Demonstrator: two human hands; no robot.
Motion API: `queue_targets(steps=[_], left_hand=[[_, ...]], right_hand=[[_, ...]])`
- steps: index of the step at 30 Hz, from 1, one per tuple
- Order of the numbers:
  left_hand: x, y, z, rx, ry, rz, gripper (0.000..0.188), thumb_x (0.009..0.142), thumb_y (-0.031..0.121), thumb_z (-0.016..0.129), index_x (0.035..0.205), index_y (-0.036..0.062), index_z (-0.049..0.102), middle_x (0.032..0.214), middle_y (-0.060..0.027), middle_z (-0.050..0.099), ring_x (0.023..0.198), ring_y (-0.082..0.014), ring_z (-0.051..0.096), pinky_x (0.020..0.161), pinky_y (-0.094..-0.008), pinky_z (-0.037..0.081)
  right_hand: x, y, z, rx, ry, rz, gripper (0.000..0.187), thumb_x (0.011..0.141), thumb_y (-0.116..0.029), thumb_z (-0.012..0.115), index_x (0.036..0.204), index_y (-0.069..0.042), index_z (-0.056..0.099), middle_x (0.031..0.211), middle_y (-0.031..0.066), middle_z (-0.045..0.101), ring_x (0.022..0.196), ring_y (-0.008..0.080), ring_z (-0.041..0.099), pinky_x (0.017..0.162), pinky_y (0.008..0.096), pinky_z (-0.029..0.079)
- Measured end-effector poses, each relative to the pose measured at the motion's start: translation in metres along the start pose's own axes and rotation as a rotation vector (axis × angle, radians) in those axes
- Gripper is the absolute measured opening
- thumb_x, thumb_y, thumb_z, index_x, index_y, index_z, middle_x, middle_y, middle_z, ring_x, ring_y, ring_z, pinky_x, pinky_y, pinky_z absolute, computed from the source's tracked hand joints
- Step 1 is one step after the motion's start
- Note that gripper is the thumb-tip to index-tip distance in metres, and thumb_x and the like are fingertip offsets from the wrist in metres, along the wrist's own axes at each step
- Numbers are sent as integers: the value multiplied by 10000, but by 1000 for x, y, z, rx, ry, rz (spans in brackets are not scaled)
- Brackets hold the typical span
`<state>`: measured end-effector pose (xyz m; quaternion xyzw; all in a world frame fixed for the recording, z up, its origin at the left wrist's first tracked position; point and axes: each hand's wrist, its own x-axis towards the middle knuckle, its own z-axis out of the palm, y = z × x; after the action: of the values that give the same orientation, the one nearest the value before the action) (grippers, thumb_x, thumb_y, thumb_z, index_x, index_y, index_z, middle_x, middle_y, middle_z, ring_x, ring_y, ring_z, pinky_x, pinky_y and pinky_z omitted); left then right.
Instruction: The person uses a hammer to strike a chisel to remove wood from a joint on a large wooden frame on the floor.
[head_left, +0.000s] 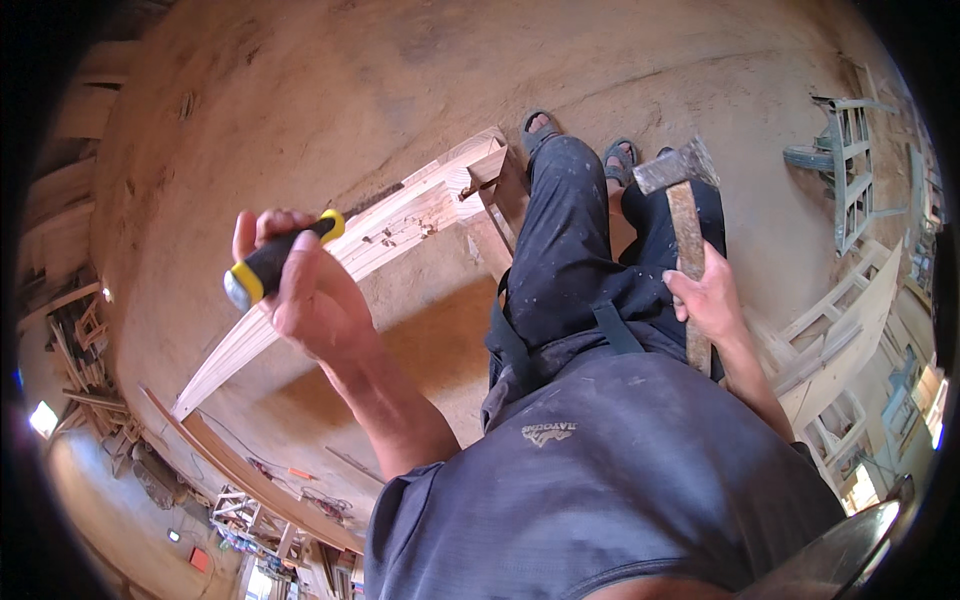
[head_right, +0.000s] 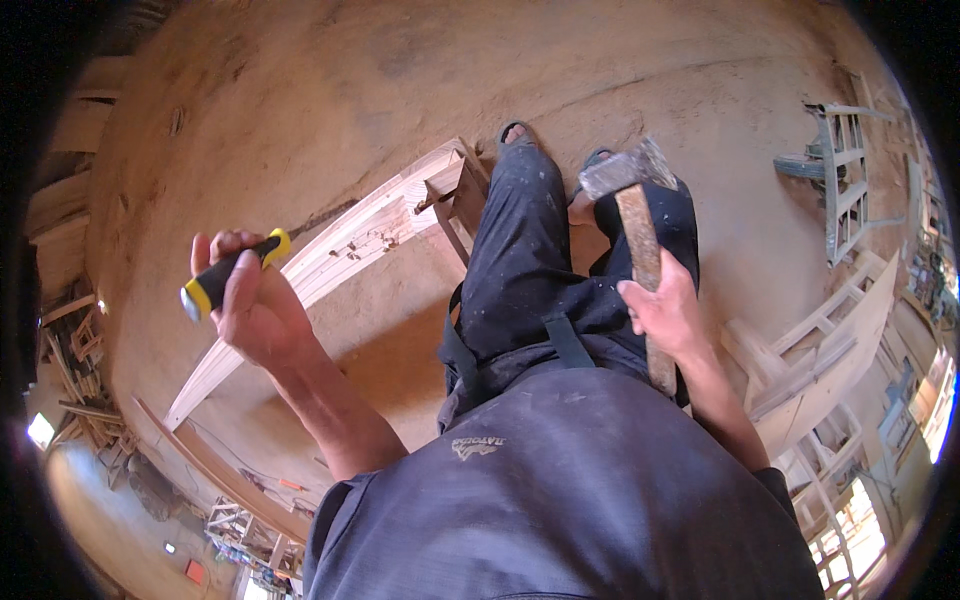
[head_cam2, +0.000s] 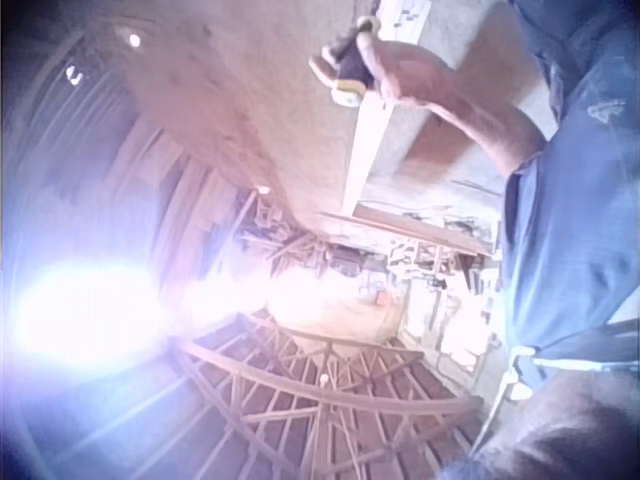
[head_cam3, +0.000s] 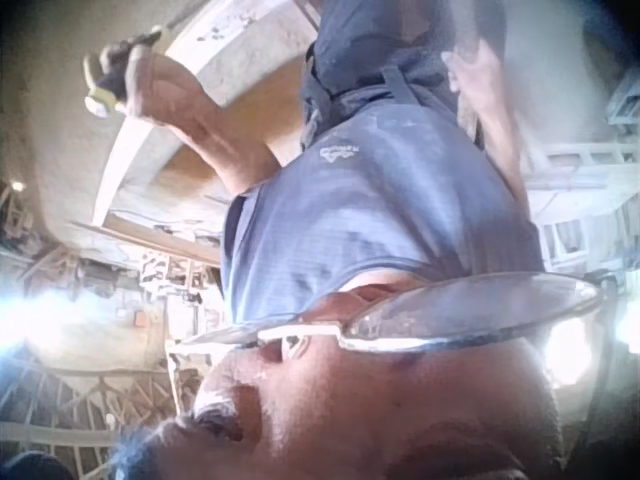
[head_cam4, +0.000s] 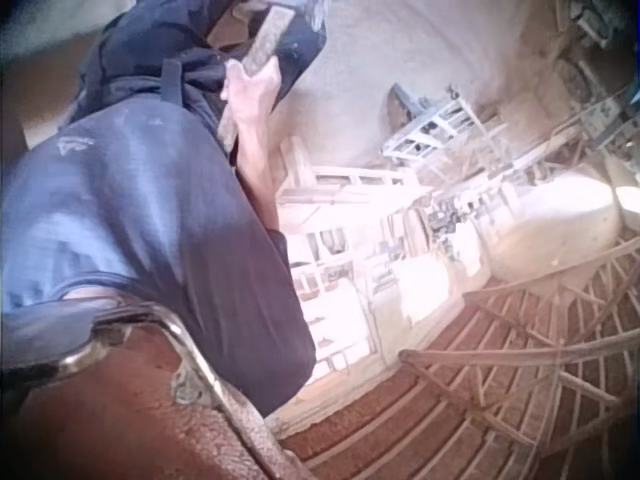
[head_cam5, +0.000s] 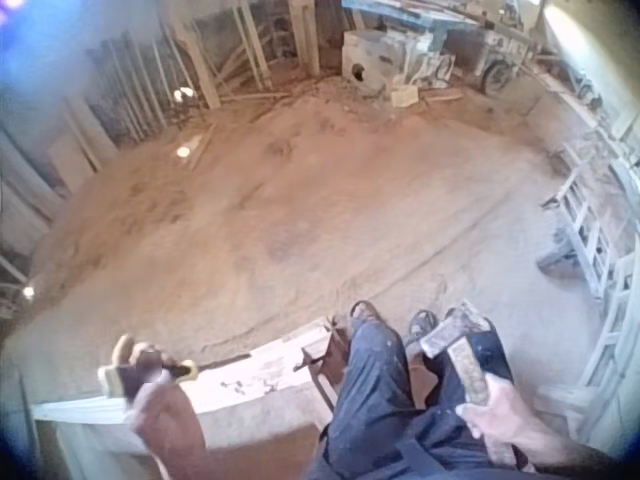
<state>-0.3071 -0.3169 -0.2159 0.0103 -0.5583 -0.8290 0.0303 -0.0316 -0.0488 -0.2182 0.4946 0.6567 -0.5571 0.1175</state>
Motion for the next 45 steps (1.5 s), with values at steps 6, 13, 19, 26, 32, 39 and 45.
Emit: queue_targets(steps=[6, 13, 19, 26, 32, 39, 45], left_hand=[[-22, -39, -3, 185, -362, 49, 251, 842, -39, 748, 990, 29, 558, 922, -127, 658, 863, -253, 643, 838, -439, 545], [-82, -87, 26, 334, -432, 392, 325, 832, 15, 810, 778, 48, 491, 655, -77, 588, 575, -191, 586, 543, -315, 492], [-96, -88, 31, 363, -526, 462, 324, 803, -16, 794, 742, 50, 482, 631, -86, 553, 524, -216, 531, 499, -316, 446], [-96, -96, 37, 382, -421, 515, 301, 839, -78, 720, 747, 41, 460, 622, -107, 558, 521, -223, 546, 509, -306, 467], [-88, -101, 60, 494, -305, 511, 286, 812, -108, 722, 681, 32, 509, 607, -108, 572, 492, -214, 536, 468, -299, 414], [-70, -108, 58, 463, -176, 463, 294, 806, -55, 716, 649, 69, 501, 595, -92, 519, 473, -251, 504, 444, -361, 392], [-67, -107, 54, 425, -82, 507, 303, 786, -74, 735, 656, 64, 498, 599, -88, 515, 475, -243, 513, 445, -350, 394]], right_hand=[[-2, 25, -9, -38, -23, 73, 239, 882, -48, 667, 1092, 3, 566, 680, 19, 565, 482, 87, 548, 433, 272, 449], [-1, 15, 4, -192, -47, 65, 241, 868, -91, 702, 1042, 2, 564, 670, 59, 546, 522, 119, 539, 506, 322, 468], [-2, 18, 7, -286, -54, 24, 268, 855, -113, 715, 1019, 22, 553, 700, 147, 528, 619, 200, 496, 631, 375, 487], [-6, 12, 10, -374, -13, -25, 249, 849, -115, 718, 981, 14, 551, 729, 188, 557, 626, 268, 536, 647, 395, 491], [-37, -10, 27, -222, 216, -263, 239, 874, -108, 743, 1046, 11, 626, 806, 121, 652, 715, 246, 651, 676, 365, 517], [-25, -67, 57, -574, -20, -473, 179, 885, -37, 707, 1027, 21, 615, 866, 179, 704, 828, 333, 714, 731, 435, 539], [-46, -107, 56, -162, 141, -1081, 118, 965, -41, 611, 1069, -24, 557, 668, 30, 543, 564, 163, 532, 632, 385, 471]])
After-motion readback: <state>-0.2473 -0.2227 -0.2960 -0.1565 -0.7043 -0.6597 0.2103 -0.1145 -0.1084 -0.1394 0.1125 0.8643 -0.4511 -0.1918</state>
